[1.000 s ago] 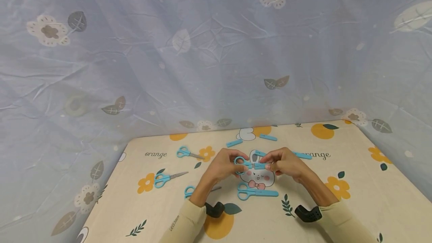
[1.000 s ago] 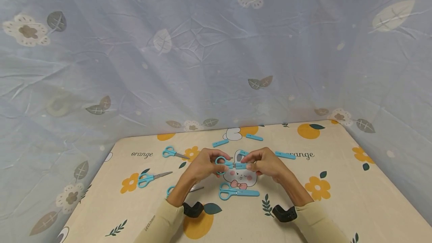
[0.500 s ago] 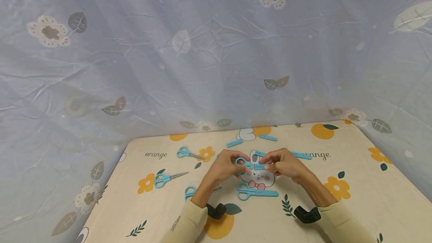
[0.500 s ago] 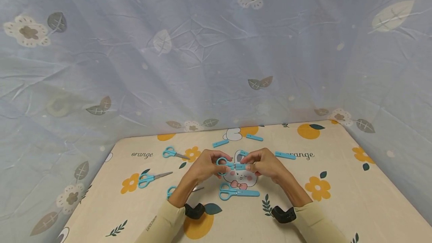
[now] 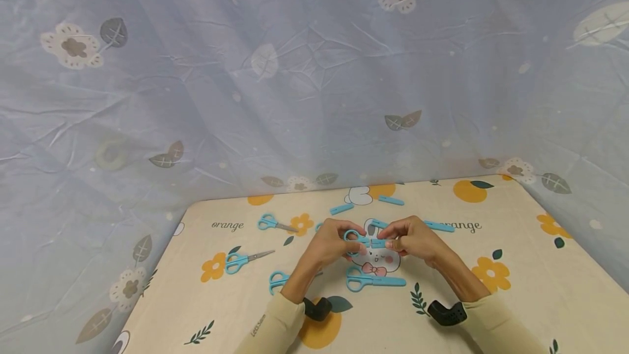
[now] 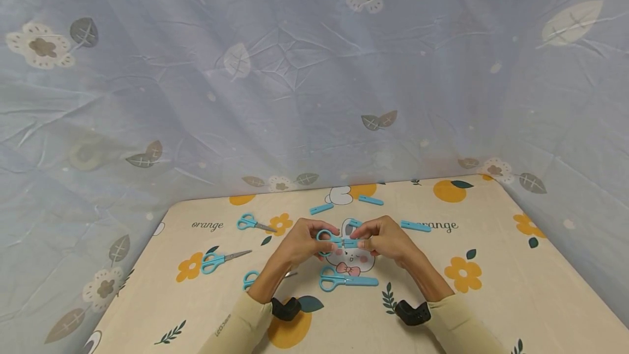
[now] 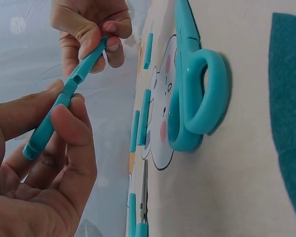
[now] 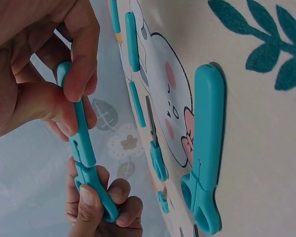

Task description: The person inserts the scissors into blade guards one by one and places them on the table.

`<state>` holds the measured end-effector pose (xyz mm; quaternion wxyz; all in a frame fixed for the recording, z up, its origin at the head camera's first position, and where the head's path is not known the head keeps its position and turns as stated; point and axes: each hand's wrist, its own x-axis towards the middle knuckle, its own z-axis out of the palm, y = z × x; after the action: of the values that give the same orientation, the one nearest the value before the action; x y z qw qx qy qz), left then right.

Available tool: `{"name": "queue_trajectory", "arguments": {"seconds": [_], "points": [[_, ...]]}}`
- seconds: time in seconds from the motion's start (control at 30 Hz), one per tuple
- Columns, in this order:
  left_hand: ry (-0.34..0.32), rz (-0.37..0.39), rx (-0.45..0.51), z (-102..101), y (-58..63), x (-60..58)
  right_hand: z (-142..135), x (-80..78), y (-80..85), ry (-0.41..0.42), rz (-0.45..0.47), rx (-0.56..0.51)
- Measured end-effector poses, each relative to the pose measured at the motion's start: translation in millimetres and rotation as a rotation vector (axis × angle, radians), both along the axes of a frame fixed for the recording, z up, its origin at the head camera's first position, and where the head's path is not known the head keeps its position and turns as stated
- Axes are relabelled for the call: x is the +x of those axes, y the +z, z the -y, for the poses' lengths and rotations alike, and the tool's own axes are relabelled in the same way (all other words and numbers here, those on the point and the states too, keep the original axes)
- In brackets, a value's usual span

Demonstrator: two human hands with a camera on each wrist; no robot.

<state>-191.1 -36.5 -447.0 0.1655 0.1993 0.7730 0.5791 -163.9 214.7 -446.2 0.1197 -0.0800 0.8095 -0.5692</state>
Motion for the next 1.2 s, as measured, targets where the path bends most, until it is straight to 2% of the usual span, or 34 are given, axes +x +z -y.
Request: {"name": "queue_trajectory", "arguments": {"seconds": [0.3, 0.63, 0.8, 1.03, 1.2], "points": [[0.028, -0.048, -0.024, -5, 1.9, 1.8, 2, 0.2, 2.4, -0.020, -0.002, 0.022], [0.042, -0.086, -0.031, -11, -2.2, 3.5, 3, 0.7, 1.9, -0.036, 0.007, 0.029], [0.037, -0.068, -0.018, -9, -2.5, 3.2, 4, 0.2, 4.3, -0.022, 0.015, 0.031], [0.022, -0.021, -0.037, -8, -8.0, 2.8, 2, 0.8, 1.6, 0.010, 0.072, 0.014], [0.022, 0.002, -0.041, -8, -5.5, 2.9, -3, 0.5, 0.0, 0.059, 0.086, -0.005]]}}
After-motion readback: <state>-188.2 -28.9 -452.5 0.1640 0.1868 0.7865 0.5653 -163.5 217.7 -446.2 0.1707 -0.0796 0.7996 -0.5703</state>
